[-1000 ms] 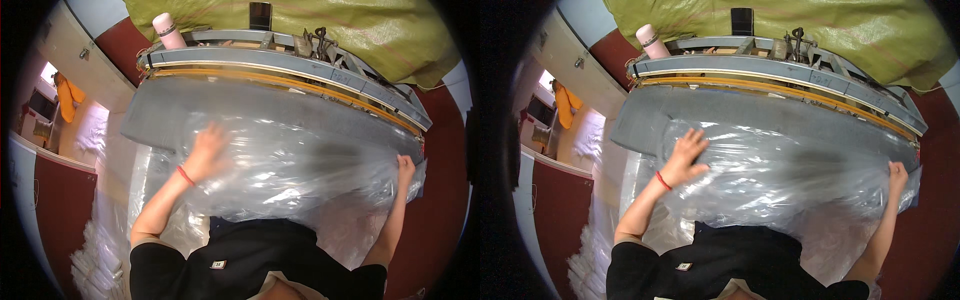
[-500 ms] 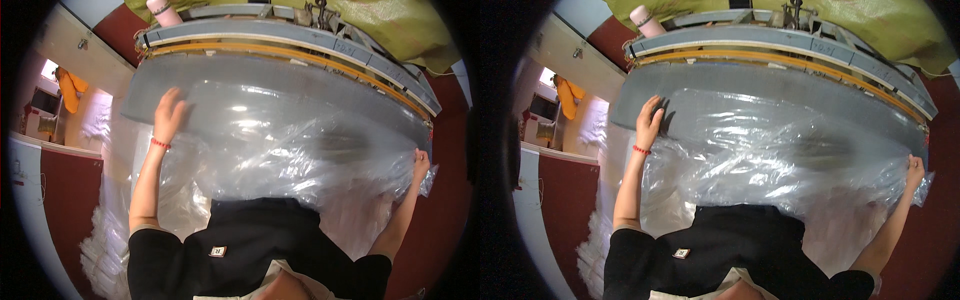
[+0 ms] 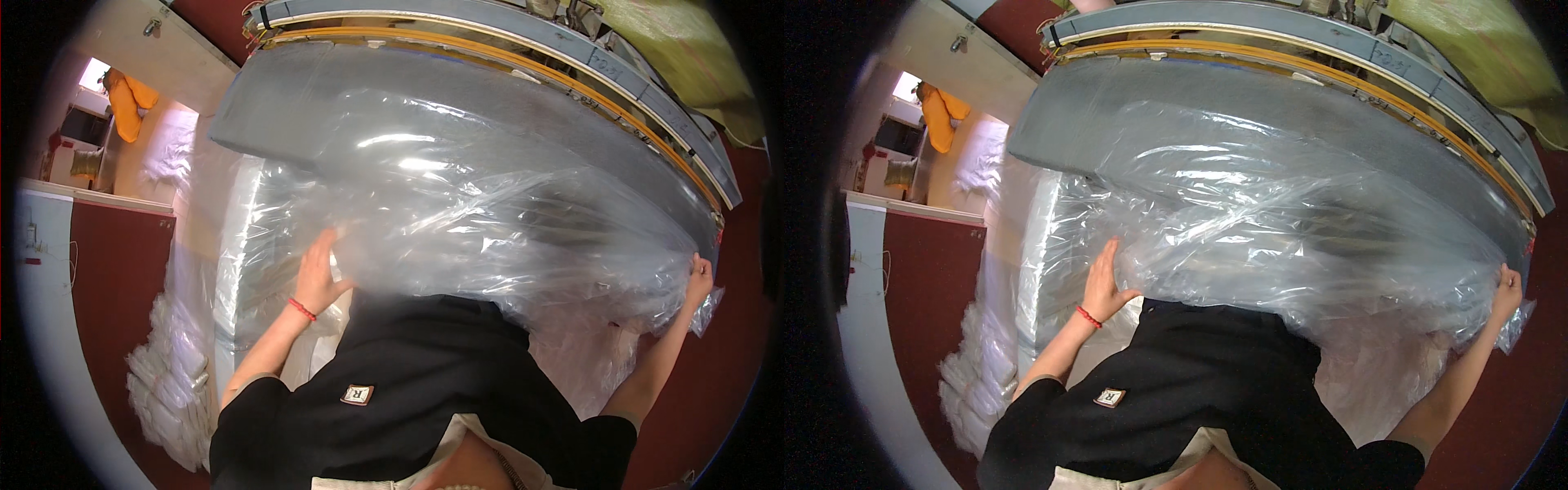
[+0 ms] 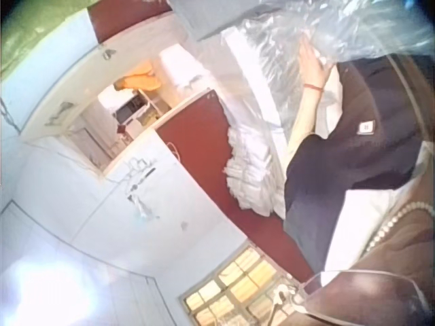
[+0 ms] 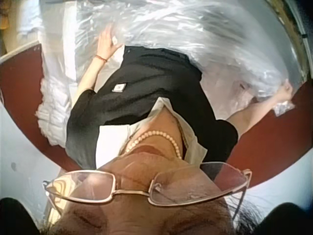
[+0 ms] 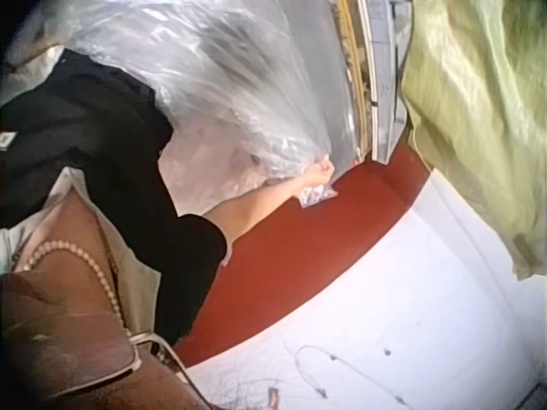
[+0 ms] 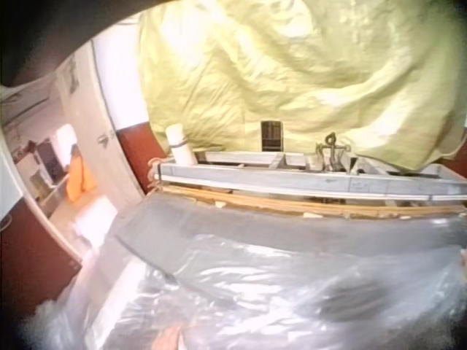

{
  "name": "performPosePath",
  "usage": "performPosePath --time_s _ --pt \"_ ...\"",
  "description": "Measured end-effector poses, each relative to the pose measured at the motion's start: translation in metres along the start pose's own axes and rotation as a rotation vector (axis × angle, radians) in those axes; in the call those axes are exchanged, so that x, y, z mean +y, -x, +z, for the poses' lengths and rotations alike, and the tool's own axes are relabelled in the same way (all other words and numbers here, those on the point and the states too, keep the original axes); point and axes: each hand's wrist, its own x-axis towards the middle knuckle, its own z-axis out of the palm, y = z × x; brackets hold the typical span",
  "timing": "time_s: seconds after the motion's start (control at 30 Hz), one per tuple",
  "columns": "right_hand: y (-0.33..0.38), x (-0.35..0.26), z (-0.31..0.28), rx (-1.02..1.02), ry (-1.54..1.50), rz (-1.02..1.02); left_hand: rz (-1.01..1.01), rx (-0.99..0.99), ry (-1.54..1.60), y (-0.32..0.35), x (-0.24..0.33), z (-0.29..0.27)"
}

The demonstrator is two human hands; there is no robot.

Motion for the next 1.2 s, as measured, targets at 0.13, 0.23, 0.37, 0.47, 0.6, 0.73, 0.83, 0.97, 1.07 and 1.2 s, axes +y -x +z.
performPosePath --time_s 0.13,0.23,0.37,0.47,0.6,0.73,0.83,0.97,1.07,1.2 --pt "-0.004 0.013 -0.003 -0.003 0.05 -0.006 -0.04 0.358 0.065 0.007 0.015 0.015" --pt "-0.006 0.01 0.001 0.01 0.058 -0.019 0.149 0.434 0.012 -0.009 0.005 0.006" --pt "-0.003 0.0 0.001 0.021 0.037 -0.016 -0.232 0.486 0.461 -0.044 0.002 -0.033" --pt "-0.004 0.007 -0.007 0.02 0.133 -0.022 -0.341 0.544 1.135 -0.087 0.002 -0.064" --pt "-0.001 0.002 -0.002 0.02 0.105 -0.024 -0.377 0.364 1.532 -0.14 -0.018 -0.094" --pt "-0.001 0.007 -0.001 0.066 0.057 -0.049 -0.099 0.299 0.046 -0.182 -0.026 -0.108" --pt "0.003 -0.005 -0.002 0.076 0.052 -0.025 0.081 0.373 -0.151 -0.2 -0.025 -0.104" --pt "0.003 -0.009 -0.001 0.076 0.02 0.011 0.103 0.343 0.16 -0.217 -0.039 -0.098" --pt "0.003 -0.009 -0.002 0.062 0.034 0.044 -0.041 0.19 0.569 -0.223 -0.038 -0.097" --pt "0.003 -0.007 -0.002 0.074 0.051 0.009 -0.045 0.054 0.721 -0.227 -0.028 -0.098"
